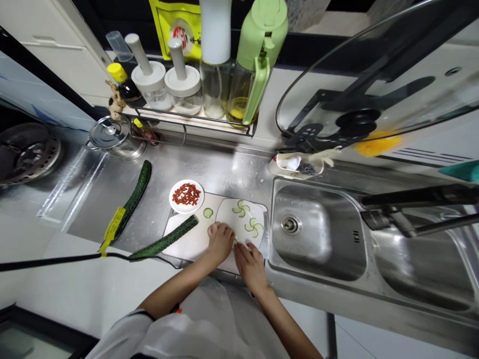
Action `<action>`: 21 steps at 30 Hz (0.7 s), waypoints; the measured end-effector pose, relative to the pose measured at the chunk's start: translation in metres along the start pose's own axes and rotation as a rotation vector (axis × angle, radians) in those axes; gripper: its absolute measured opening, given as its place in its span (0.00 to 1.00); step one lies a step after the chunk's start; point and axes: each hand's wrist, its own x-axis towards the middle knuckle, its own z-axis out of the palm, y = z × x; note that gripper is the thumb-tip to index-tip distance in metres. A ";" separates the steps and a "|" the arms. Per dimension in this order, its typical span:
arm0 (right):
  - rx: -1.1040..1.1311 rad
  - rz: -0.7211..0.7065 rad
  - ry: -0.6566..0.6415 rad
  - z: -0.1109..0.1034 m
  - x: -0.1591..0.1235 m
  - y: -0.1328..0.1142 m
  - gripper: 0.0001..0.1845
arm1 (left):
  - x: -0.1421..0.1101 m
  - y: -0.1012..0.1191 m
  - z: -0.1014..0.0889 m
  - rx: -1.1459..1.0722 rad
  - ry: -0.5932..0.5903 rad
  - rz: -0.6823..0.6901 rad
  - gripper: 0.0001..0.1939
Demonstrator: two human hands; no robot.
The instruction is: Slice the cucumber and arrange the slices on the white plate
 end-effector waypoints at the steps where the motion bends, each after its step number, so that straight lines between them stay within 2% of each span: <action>1: 0.001 0.000 -0.003 0.000 0.000 0.000 0.19 | 0.000 0.000 0.000 0.001 0.003 -0.003 0.10; 8: 0.026 0.003 0.032 -0.005 0.003 -0.002 0.17 | -0.001 0.002 -0.004 -0.019 0.007 -0.001 0.10; 13: 0.069 0.034 0.096 -0.010 0.008 0.001 0.16 | 0.013 -0.025 -0.026 -0.032 0.122 -0.001 0.12; 16: 0.102 0.048 0.110 -0.013 0.010 0.004 0.16 | 0.026 -0.048 -0.042 0.061 0.218 -0.112 0.12; 18: 0.117 0.054 0.112 -0.014 0.011 0.004 0.15 | 0.031 -0.058 -0.050 0.153 0.219 -0.186 0.12; 21: 0.128 0.064 0.109 -0.014 0.012 0.002 0.15 | 0.033 -0.062 -0.054 0.247 0.200 -0.257 0.12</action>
